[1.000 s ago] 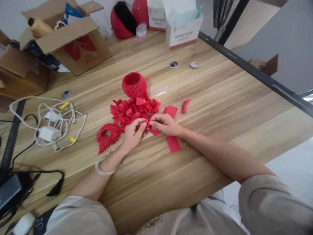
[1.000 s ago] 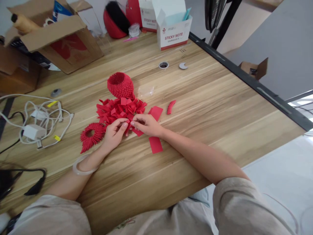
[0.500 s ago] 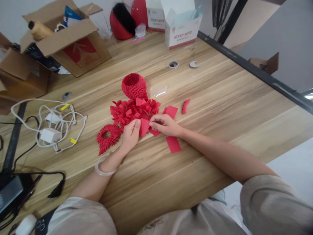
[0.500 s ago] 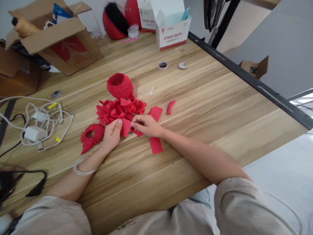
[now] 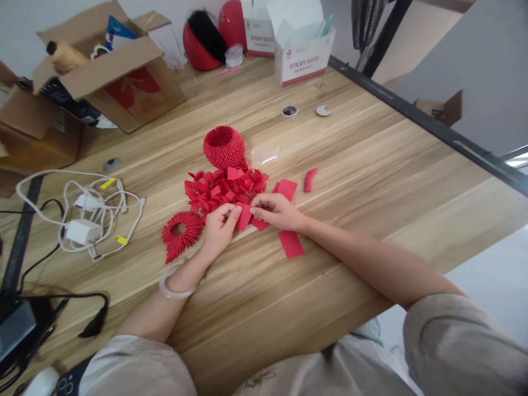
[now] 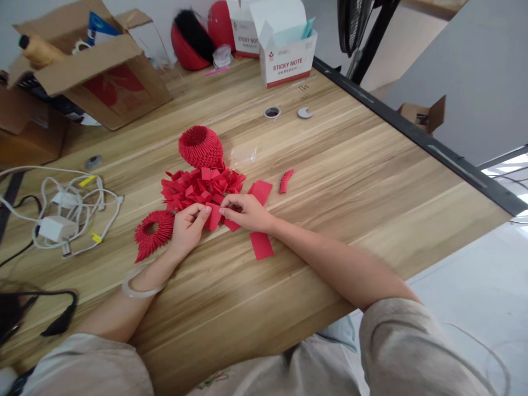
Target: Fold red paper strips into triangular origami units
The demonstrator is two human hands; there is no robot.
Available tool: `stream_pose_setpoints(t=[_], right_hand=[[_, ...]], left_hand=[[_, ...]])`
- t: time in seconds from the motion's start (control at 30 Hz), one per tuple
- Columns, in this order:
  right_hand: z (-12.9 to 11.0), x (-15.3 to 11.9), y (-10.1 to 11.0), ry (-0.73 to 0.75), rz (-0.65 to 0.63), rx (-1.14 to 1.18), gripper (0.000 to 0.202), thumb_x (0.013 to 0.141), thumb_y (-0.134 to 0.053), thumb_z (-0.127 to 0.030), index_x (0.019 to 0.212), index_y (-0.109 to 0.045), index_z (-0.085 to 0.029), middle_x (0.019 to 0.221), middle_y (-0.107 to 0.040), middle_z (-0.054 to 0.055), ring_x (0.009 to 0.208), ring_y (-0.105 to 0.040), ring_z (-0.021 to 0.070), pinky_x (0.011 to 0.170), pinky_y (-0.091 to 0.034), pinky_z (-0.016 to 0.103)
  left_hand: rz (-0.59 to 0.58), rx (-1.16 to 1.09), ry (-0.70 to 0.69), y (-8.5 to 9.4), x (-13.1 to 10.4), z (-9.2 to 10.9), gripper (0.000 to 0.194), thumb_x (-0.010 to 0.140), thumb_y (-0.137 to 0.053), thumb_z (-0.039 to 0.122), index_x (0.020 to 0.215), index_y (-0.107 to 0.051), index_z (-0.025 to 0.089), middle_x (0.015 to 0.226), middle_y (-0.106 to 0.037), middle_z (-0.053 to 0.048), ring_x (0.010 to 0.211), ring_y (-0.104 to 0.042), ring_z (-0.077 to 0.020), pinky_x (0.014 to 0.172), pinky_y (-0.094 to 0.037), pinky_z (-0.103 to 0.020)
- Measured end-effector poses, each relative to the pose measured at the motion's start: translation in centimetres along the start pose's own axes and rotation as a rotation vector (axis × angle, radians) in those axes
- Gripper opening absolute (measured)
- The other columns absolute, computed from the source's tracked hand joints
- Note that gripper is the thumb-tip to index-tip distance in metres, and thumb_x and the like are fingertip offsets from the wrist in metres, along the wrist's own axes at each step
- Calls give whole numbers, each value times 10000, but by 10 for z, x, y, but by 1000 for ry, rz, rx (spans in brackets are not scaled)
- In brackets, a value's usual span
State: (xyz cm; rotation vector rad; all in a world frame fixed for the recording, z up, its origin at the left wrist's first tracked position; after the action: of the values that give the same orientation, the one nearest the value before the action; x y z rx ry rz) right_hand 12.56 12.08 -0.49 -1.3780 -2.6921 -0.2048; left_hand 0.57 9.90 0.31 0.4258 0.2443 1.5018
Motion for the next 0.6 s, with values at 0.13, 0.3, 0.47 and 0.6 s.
stream_pose_setpoints(t=[0.13,0.3,0.47,0.6], right_hand=[[5,1,0,-7,14,51,281,792,-632,-390,773,-545,-124,677,-525,-9,595,-457,66,578,-384,203],[9,1,0,-26,18,48,326,780,-645,-428,713,-522,-133,620,-492,-27,566,-440,63,545,-372,197],[7,0,-1,-32,3,43,357,799,-625,-455,682,-505,-140,580,-473,-31,541,-425,63,525,-362,198],[8,1,-1,-39,-9,36,388,813,-606,-494,675,-509,-144,587,-516,-18,553,-463,72,555,-408,208]], left_hand=[[-18,24,-31,-2,-1,6,342,865,-572,415,666,-587,138,537,-504,26,490,-400,-75,491,-322,-198],[-26,38,-42,-3,-1,8,352,855,-582,426,653,-587,138,531,-495,28,486,-391,-72,483,-315,-192],[-12,7,-15,-1,-1,5,411,860,-556,507,673,-592,143,548,-504,18,509,-412,-89,496,-336,-206],[-11,-27,23,0,0,0,481,877,-486,581,703,-595,146,581,-544,-5,557,-481,-120,550,-404,-231]])
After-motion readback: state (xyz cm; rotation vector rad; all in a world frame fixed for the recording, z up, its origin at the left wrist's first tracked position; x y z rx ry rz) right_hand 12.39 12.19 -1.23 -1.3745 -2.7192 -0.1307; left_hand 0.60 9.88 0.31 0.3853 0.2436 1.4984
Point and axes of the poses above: each hand's wrist, its own x-axis towards the middle knuckle, its own y-axis out of the back of the hand, z = x × y, the point moved 10 cm from there along x, towards the middle knuckle
